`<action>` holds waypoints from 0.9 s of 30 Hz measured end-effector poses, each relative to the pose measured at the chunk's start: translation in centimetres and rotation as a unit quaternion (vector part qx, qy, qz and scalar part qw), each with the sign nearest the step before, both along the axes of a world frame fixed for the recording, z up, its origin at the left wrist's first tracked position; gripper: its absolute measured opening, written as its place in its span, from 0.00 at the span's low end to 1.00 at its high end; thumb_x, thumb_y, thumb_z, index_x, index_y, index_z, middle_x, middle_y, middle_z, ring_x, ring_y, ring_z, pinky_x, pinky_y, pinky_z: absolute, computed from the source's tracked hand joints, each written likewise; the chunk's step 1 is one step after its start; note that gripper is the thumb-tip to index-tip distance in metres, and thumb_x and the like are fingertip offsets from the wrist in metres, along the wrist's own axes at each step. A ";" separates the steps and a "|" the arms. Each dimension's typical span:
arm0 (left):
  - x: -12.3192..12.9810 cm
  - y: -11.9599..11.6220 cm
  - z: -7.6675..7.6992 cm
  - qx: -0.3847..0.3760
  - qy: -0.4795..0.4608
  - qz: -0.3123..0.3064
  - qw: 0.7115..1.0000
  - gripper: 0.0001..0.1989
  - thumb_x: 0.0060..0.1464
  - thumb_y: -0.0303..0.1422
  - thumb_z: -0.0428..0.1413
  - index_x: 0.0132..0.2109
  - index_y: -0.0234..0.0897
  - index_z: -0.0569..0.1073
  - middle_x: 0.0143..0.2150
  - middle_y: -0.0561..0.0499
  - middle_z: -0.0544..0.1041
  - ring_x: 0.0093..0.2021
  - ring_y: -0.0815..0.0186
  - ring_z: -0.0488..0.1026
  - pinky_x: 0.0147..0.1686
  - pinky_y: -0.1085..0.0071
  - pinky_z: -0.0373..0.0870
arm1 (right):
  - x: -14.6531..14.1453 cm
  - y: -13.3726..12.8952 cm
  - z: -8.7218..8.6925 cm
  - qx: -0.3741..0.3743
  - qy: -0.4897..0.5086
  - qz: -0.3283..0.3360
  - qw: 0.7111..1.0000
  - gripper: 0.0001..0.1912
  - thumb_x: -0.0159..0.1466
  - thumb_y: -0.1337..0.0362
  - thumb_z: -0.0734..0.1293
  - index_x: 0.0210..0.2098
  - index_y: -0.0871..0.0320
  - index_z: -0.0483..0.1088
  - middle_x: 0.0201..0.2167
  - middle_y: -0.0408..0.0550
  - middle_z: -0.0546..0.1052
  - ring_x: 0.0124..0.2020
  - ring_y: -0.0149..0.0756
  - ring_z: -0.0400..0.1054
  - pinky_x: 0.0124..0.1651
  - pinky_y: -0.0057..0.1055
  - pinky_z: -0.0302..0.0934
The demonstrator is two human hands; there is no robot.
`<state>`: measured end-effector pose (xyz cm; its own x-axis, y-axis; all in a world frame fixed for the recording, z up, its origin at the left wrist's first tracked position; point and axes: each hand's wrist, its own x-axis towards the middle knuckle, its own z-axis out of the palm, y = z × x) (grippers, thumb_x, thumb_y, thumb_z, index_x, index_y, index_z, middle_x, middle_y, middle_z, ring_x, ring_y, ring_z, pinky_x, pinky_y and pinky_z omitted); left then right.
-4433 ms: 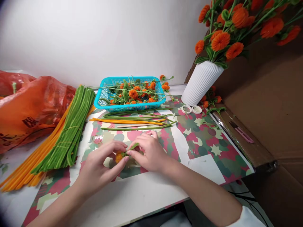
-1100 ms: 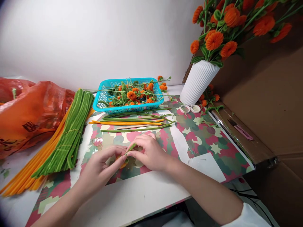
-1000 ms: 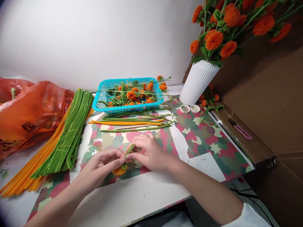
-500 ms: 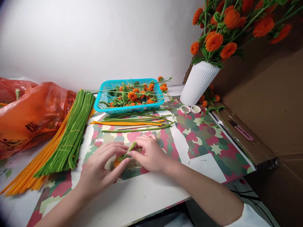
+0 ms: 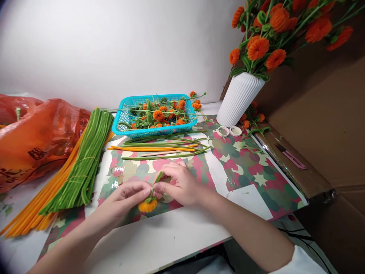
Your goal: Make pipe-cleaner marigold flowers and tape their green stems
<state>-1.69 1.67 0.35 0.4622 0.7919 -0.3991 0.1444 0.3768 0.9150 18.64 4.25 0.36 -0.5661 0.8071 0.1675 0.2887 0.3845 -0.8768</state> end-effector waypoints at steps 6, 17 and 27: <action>1.1 -0.3 0.0 0.292 0.159 0.080 0.940 0.07 0.52 0.37 0.59 0.37 0.41 0.78 0.36 0.48 0.79 0.39 0.59 0.73 0.40 0.67 0.67 | -0.6 -0.1 0.0 -0.005 -0.055 -0.071 0.996 0.08 0.64 0.64 0.66 0.28 0.57 0.69 0.27 0.40 0.73 0.34 0.33 0.64 0.47 0.36 0.51; -0.3 -0.1 0.1 -0.085 -0.120 -0.104 0.984 0.16 0.51 0.45 0.60 0.30 0.35 0.77 0.32 0.45 0.79 0.38 0.60 0.74 0.38 0.68 0.68 | 0.2 0.1 -0.2 0.031 0.039 0.069 0.996 0.09 0.65 0.61 0.66 0.29 0.57 0.71 0.28 0.41 0.75 0.33 0.32 0.65 0.49 0.37 0.51; 1.1 -0.8 0.1 0.357 0.190 0.091 0.910 0.07 0.51 0.38 0.60 0.36 0.40 0.78 0.33 0.48 0.80 0.36 0.59 0.73 0.40 0.65 0.66 | -0.5 0.1 -0.1 -0.002 -0.027 -0.060 0.998 0.09 0.63 0.65 0.67 0.26 0.58 0.69 0.25 0.41 0.72 0.33 0.33 0.63 0.46 0.36 0.52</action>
<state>-0.55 0.90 0.43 0.2343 0.9614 0.1440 0.4966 -0.2457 0.8325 18.11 4.33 0.27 -0.4736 0.8702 0.1358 0.3799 0.3409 -0.8599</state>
